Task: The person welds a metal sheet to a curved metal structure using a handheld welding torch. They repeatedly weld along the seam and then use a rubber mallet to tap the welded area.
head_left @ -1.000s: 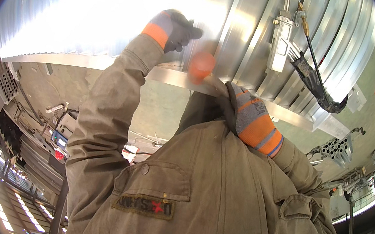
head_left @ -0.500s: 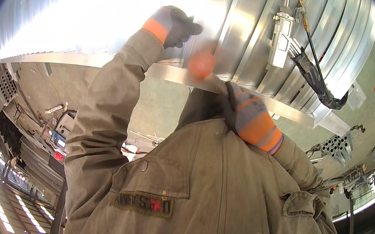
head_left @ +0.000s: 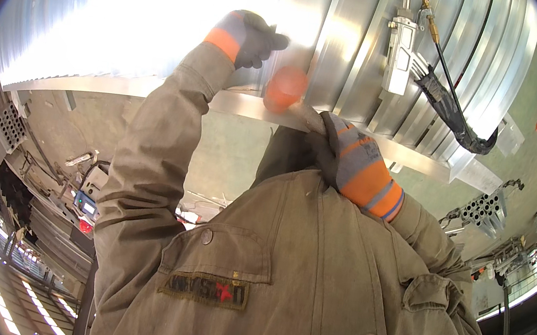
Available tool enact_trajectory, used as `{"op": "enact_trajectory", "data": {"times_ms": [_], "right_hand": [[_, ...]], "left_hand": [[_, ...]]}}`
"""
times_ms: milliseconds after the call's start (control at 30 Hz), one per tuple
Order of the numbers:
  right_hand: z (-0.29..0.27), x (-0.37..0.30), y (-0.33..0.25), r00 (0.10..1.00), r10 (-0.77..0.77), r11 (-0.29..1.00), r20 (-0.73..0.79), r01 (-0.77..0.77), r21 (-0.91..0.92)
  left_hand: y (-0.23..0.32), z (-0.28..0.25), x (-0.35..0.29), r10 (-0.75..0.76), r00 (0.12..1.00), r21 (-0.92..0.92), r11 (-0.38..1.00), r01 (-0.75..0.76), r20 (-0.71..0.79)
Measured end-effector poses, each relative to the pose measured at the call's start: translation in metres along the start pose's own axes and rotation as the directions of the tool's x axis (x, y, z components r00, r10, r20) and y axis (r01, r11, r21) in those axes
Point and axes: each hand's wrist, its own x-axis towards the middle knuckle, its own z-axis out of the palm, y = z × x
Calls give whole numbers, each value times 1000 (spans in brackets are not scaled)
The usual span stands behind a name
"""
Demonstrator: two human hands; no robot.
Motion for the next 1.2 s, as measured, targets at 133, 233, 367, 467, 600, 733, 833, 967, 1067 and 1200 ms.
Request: {"op": "enact_trajectory", "data": {"times_ms": [133, 233, 367, 467, 600, 733, 833, 967, 1067, 1200], "right_hand": [[0, 1, -2, 999, -1, 998, -34, -1, -55], [-6, 7, -1, 999, 36, 996, -14, -37, -86], [-29, -14, 4, 969, 95, 994, -229, -80, 71], [-49, -32, 17, 955, 39, 999, -293, -42, -3], [-51, -46, 31, 972, 103, 995, -211, -101, 22], [-40, -54, 38, 976, 35, 999, -216, -38, -6], [-35, -57, 41, 974, 10, 1000, -228, -6, 19], [-32, -52, 41, 982, -10, 999, -190, 16, 30], [-33, -48, 34, 991, 3, 1000, -130, -5, -15], [-61, -52, 27, 944, 101, 994, -314, -105, 5]], "left_hand": [[-2, 1, 4, -52, 999, 209, 977, 50, 2], [-3, 1, 10, -33, 999, 211, 977, 34, -6], [-5, 1, 11, -73, 997, 266, 962, 68, 8], [-8, 9, 0, 72, 981, 333, 943, -9, -178], [3, 32, -17, 215, 959, 80, 976, -204, -183], [29, 65, -11, 47, 998, 362, 932, -27, -45], [33, 73, -4, -11, 997, 357, 934, 36, -72], [27, 72, 0, -9, 997, 267, 963, 31, -83], [27, 71, 3, -19, 998, 275, 961, 36, -63], [29, 70, 6, 13, 999, 304, 953, 3, -52]]}}
